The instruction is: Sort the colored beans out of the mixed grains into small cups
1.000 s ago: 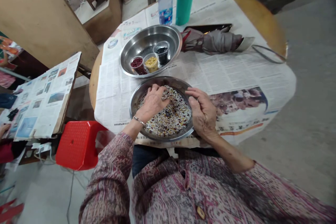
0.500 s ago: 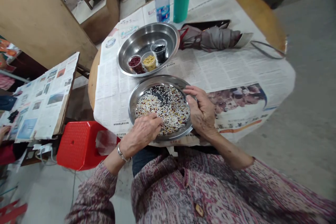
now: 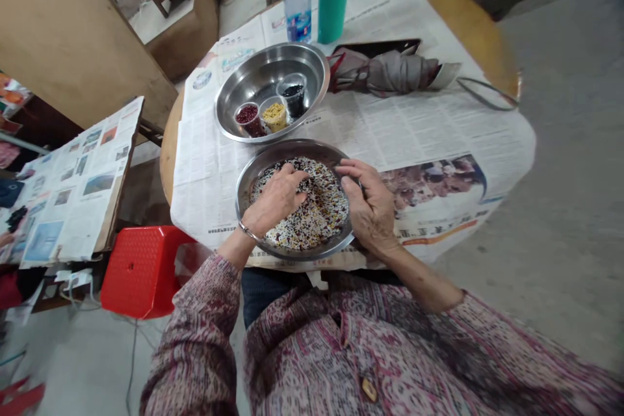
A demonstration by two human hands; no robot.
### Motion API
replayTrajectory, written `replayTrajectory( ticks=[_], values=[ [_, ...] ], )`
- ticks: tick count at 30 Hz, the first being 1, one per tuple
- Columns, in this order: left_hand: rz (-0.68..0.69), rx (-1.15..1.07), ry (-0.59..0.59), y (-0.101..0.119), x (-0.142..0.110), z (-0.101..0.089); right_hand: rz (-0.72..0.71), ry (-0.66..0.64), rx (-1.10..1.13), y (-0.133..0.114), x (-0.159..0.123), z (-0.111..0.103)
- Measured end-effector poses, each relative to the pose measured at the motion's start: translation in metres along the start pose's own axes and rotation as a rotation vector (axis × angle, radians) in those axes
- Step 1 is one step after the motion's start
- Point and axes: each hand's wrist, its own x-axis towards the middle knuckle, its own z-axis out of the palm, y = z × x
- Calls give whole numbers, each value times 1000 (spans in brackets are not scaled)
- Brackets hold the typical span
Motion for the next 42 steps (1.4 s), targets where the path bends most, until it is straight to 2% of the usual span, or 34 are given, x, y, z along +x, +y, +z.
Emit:
replayTrajectory(
  ticks=[3,9,12,16,21,24,27,29,30,33,37,42],
  values=[
    [17,-33,0,2,5,0,-1,-5,2,-1,0,0],
    [-34,67,3,16,16,9,-3,-10,7,1,0,0],
    [-11,64,-11,21,15,12,-3,-7,10,1,0,1],
    [32,8,2,23,-10,8,-11,2,18,1,1,1],
    [-4,-8,-151,28,-58,-4,6,-6,19,1,0,1],
    [-42,-50,-175,28,-69,-10,11,-8,14,0,0,0],
    [-73,-56,-31,21,-59,-12,9,-14,7,1,0,0],
    [-40,2,75,15,-46,-9,7,-16,5,1,0,0],
    [-10,32,90,12,-40,-7,6,-15,4,1,1,0],
    [63,72,31,7,-25,-2,-2,-11,6,0,1,0],
    [45,22,-48,7,-14,-1,1,-13,4,0,1,0],
    [28,-35,-2,5,2,4,-3,-14,-6,0,1,0]
  ],
)
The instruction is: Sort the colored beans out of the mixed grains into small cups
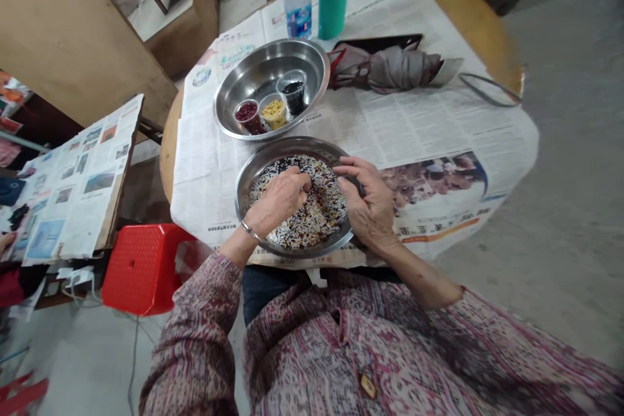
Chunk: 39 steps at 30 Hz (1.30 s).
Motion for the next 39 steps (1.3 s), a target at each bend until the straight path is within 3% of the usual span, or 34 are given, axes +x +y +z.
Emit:
replayTrajectory(
  ticks=[6,10,16,27,31,35,39],
  values=[
    [-18,-151,196,-8,24,9,9,-4,-5,0,0,0],
    [-71,-246,264,-17,19,5,7,-2,-2,-1,1,0],
    [-121,-58,141,-25,0,1,15,-14,-3,-2,1,-1],
    [-68,-50,139,5,29,11,4,-5,-1,1,1,0],
    [-43,-152,48,14,13,3,-10,-2,-4,3,1,0],
    [-44,-145,3,24,-25,-4,0,0,-9,2,1,0],
    [-75,-128,-174,27,-56,-9,5,-7,-8,1,1,0]
  ],
)
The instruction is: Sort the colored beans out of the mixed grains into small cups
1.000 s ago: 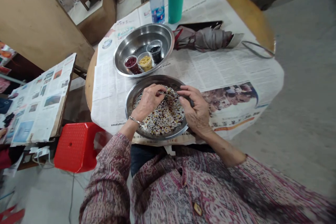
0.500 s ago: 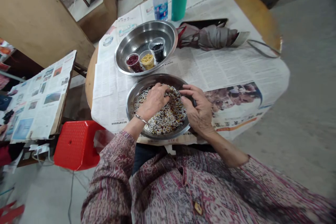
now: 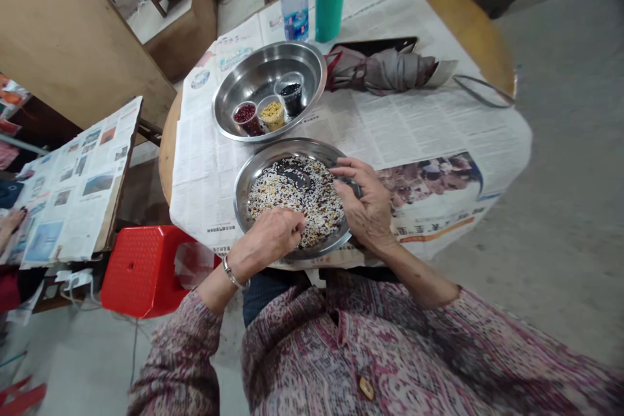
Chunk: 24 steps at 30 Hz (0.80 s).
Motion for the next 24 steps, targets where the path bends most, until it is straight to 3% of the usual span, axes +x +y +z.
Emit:
replayTrajectory(
  ticks=[2,7,12,18,24],
  values=[
    [-12,-19,11,-2,-2,-1,-2,-1,1,0,0,0],
    [-20,78,295,-13,28,0,-14,-7,-3,2,0,0],
    [30,63,287,-17,57,11,-33,8,-2,1,0,1],
    [24,-4,400,-20,84,17,-33,3,-3,2,0,1],
    [17,-64,532,-27,83,15,-31,-1,-7,1,0,0]
  ],
)
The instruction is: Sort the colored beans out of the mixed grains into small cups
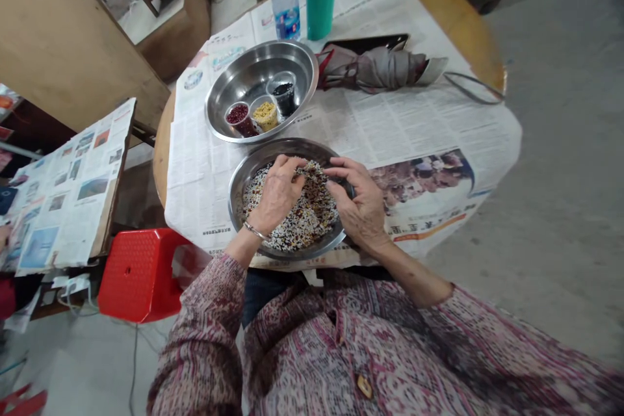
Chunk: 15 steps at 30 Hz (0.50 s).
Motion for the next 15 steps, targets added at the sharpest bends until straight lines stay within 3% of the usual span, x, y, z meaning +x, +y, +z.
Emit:
replayTrajectory(
  ticks=[2,6,15],
  values=[
    [-4,58,0,0,-6,-6,0,-1,0,0,0,0],
    [-5,124,-126,3,-10,-13,3,0,-4,-1,0,0],
    [17,134,-245,23,8,-7,10,-4,5,0,0,0]
  ],
)
